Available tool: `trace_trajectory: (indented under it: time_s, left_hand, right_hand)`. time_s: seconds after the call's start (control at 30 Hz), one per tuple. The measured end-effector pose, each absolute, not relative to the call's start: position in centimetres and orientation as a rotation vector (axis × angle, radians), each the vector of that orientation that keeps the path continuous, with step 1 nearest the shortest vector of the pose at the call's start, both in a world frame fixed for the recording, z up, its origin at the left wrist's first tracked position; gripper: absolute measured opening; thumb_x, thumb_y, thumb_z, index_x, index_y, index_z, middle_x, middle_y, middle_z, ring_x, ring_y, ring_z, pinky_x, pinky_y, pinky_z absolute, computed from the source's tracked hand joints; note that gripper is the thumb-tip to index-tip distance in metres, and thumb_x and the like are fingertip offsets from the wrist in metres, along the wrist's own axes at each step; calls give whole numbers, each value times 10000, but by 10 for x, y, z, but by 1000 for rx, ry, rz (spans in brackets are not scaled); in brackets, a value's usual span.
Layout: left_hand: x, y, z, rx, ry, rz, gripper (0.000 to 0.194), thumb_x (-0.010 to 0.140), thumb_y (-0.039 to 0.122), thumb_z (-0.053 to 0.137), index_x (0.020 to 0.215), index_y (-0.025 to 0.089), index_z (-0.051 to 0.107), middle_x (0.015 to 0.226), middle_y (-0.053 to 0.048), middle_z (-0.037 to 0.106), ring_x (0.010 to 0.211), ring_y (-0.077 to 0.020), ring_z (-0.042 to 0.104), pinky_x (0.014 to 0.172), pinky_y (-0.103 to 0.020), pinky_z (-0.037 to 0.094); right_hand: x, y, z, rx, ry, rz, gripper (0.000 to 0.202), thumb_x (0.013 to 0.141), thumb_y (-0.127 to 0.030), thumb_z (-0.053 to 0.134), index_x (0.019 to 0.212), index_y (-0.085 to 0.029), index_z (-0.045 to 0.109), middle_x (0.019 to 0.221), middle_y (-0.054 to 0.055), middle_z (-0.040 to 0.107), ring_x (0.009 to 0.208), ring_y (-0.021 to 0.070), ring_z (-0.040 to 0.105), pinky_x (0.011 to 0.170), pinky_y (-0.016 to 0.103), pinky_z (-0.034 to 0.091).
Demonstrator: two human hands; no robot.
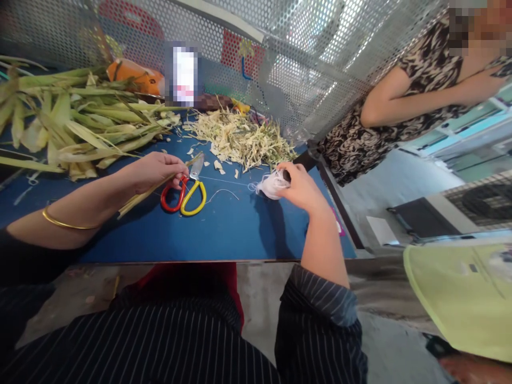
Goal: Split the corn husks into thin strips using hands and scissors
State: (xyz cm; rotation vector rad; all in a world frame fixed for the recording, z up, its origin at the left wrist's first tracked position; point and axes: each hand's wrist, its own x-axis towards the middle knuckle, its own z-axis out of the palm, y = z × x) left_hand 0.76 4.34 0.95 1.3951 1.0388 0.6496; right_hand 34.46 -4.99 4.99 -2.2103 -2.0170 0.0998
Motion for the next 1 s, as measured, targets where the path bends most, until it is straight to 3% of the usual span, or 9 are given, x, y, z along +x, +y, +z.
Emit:
trace_trajectory:
  time_s: [0.17, 0.33, 0.4, 0.5, 0.7, 0.87, 1.0]
  left_hand:
    - [4, 49, 14, 1385, 1115, 687, 164, 769, 125, 590, 614, 169, 621, 485, 12, 513, 433, -91, 488, 541, -268, 500]
    - [2, 52, 17, 1388, 1125, 701, 180, 801, 117, 568, 636, 154, 627, 484, 7, 525, 431, -91, 505, 517, -231, 496]
    - [2, 52, 19, 1369, 1129, 709, 199, 813, 98, 552, 635, 147, 626, 483, 7, 522, 427, -91, 509, 505, -223, 488]
    - [3, 52, 22, 1327, 1127, 716, 219, 825, 80, 540, 633, 143, 625, 492, 9, 522, 423, -88, 506, 508, -226, 489]
    - [3, 50, 24, 1314, 1108, 742, 234, 825, 46, 539, 622, 135, 616, 510, 18, 521, 423, -63, 490, 504, -203, 451]
    - [1, 51, 20, 1356, 1051, 744, 169, 816, 79, 570, 664, 116, 635, 517, 13, 532, 447, -61, 499, 562, -227, 484]
    - [1, 52, 17, 1371, 1024, 774, 163, 821, 108, 578, 672, 108, 642, 499, -2, 519, 457, -85, 501, 562, -258, 499]
  right_hand:
    - [382, -48, 52, -2163, -2161, 212, 579, 680, -132, 635, 1241, -241, 543, 1245, 96, 516, 1092, 240, 564, 925, 344, 431]
    - [354, -62, 45, -2067, -1992, -74, 751, 649, -305, 747, 1336, -191, 468, 1392, 149, 434, 1290, 329, 428, 1046, 461, 363]
    - [313, -70, 38, -1871, -1776, -231, 508, 780, -336, 638, 1252, -188, 524, 1254, 125, 556, 1201, 281, 505, 1017, 452, 393]
    - [230, -74, 22, -1634, -1939, 23, 270, 897, -352, 488, 1081, -182, 588, 979, 74, 671, 923, 197, 624, 856, 352, 485]
    - [117, -43, -3, -1930, -2180, 89, 493, 812, -406, 560, 1140, -44, 494, 978, 217, 643, 833, 288, 637, 695, 398, 504]
    - [130, -39, 0, -2037, -2254, 126, 423, 763, -220, 508, 1150, -53, 475, 919, 198, 658, 765, 281, 656, 637, 376, 501]
    - [168, -69, 10, -2148, -2246, 142, 436, 728, -173, 510, 1156, -92, 502, 950, 177, 668, 795, 298, 661, 650, 376, 481]
